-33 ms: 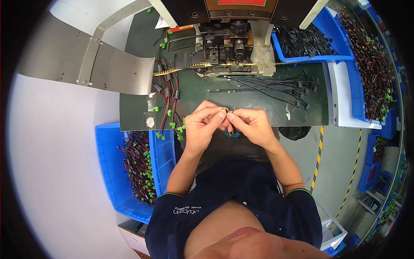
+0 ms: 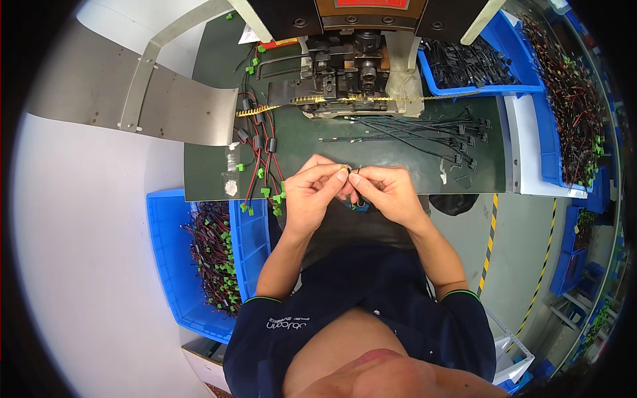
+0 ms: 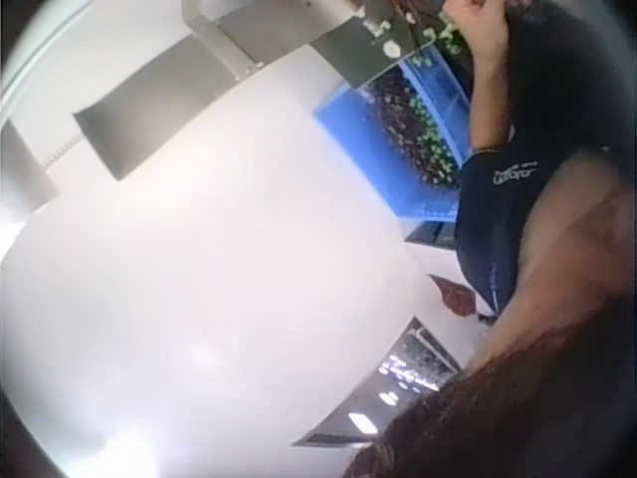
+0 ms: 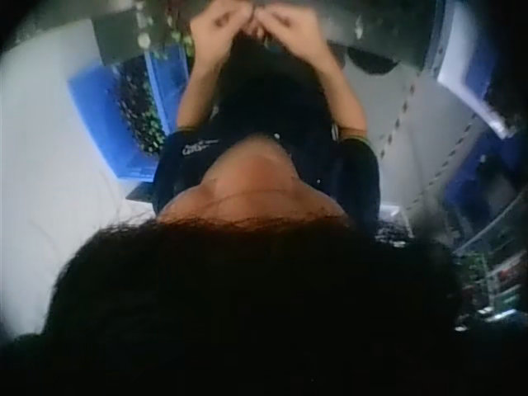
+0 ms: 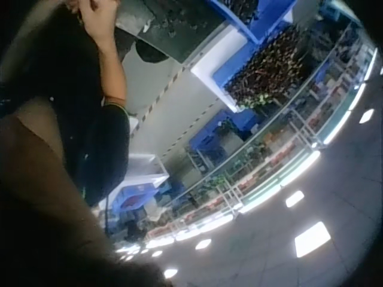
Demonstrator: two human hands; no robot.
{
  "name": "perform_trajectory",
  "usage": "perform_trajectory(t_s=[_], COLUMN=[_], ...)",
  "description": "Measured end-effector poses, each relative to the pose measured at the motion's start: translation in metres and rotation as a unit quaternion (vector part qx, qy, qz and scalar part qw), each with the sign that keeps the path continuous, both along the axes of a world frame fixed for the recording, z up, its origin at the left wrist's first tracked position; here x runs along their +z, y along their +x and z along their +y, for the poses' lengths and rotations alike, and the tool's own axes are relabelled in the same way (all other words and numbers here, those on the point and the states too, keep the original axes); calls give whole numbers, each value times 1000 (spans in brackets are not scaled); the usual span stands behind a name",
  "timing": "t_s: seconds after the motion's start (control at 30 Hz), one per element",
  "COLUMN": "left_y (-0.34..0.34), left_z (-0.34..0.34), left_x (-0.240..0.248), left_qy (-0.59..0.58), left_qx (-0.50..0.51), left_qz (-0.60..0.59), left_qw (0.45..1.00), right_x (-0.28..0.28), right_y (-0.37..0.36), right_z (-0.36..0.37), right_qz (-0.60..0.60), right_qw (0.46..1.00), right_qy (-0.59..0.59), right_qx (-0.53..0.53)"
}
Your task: The person connects wire leads to wire harnesses by hand, crimps the wire ends using a crimping machine, and places the finished harnesses into a tray.
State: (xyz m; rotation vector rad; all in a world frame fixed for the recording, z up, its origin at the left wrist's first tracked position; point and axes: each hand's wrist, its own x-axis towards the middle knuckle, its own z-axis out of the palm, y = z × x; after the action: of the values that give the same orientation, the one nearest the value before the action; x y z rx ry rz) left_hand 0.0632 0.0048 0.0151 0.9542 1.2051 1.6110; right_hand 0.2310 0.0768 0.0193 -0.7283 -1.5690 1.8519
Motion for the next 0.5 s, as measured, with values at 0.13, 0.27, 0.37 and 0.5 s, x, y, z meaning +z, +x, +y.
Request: perform_trajectory(t_s=[0.13,0.27,0.37,0.5], left_y=[3,12,5,-32], left_z=[1,-2,-9,-4], left_x=[-3,-3,1,2], left_qy=[1,-5,153,87], left_qx=[16,74,128,201], left_qz=[-3,9,341,571], left_qw=[1000,997,919,791], right_x=[-5,-9,-8,-3], right_y=[-2,-6,-6,-7], right_z=[-1,-2,2,14], right_qz=[12,29,19,29], right_qw=[1000,996,994,991], right_qy=[-5,-53,-56,-61], right_qx=[-8,-59,-87,-115])
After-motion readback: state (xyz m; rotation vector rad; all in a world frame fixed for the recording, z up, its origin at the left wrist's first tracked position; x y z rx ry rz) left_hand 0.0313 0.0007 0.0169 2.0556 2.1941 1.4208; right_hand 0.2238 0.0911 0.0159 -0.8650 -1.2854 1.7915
